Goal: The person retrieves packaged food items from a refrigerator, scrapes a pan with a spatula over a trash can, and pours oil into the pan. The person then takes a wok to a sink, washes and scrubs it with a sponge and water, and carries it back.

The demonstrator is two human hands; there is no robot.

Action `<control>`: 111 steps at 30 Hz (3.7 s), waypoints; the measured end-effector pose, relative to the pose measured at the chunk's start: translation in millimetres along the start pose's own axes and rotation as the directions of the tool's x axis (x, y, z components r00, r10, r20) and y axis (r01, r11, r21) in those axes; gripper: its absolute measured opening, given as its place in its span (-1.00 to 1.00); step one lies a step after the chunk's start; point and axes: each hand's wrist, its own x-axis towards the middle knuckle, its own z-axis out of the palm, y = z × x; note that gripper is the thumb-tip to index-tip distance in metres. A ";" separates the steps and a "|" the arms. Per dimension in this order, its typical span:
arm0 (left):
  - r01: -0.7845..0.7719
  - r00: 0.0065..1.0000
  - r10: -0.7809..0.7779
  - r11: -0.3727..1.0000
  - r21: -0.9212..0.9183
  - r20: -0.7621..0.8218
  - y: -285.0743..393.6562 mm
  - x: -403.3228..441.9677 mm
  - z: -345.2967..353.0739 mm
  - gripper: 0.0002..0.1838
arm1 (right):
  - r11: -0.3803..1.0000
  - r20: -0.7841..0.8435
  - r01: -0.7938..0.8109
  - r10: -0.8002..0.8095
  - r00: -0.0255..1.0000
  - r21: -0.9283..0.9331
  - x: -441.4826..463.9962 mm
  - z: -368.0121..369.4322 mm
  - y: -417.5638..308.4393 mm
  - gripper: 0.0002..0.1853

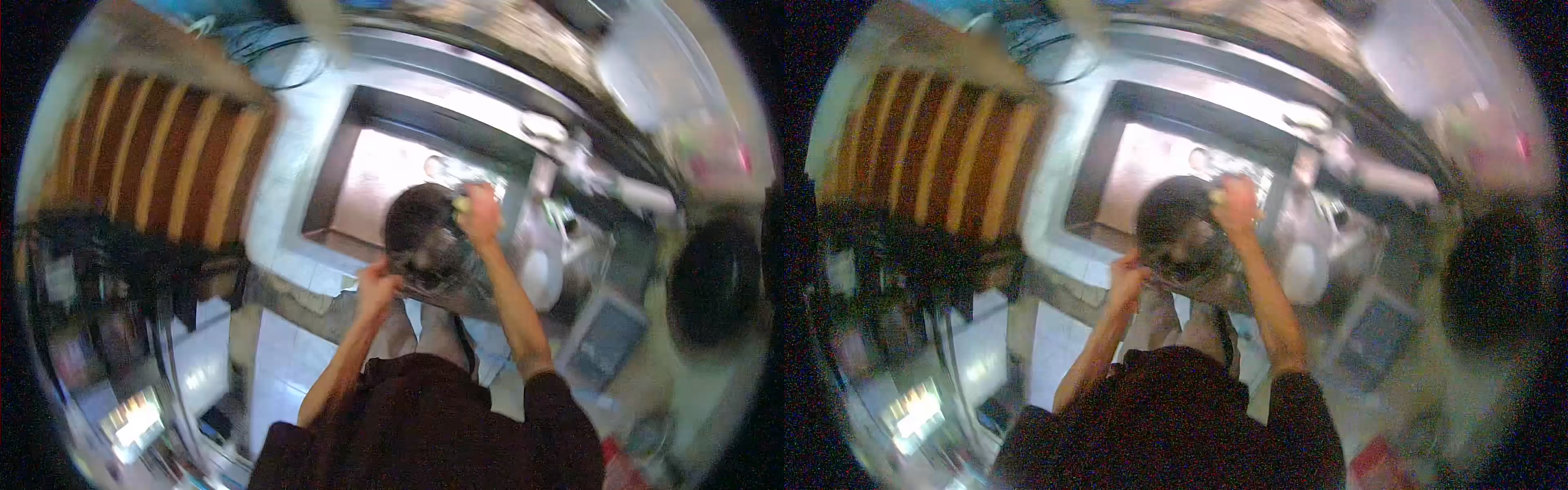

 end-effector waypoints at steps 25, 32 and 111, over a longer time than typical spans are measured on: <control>-0.166 0.963 0.159 0.986 -0.014 -0.217 0.1 -7.4 4.5 -0.78 | 0.970 -0.131 0.238 -0.229 0.964 0.053 40.2 73.3 -71.2 -0.56; -0.410 0.709 0.507 0.862 0.298 -0.491 -39.4 44.1 17.3 -0.83 | 0.789 0.005 0.227 -0.280 0.960 0.570 38.4 159.7 12.9 -0.60; 0.041 0.996 -0.048 0.994 -0.097 -0.070 -26.6 8.2 -65.7 -0.47 | 0.963 -0.356 -0.266 0.264 0.896 0.044 28.8 -44.2 19.4 -0.55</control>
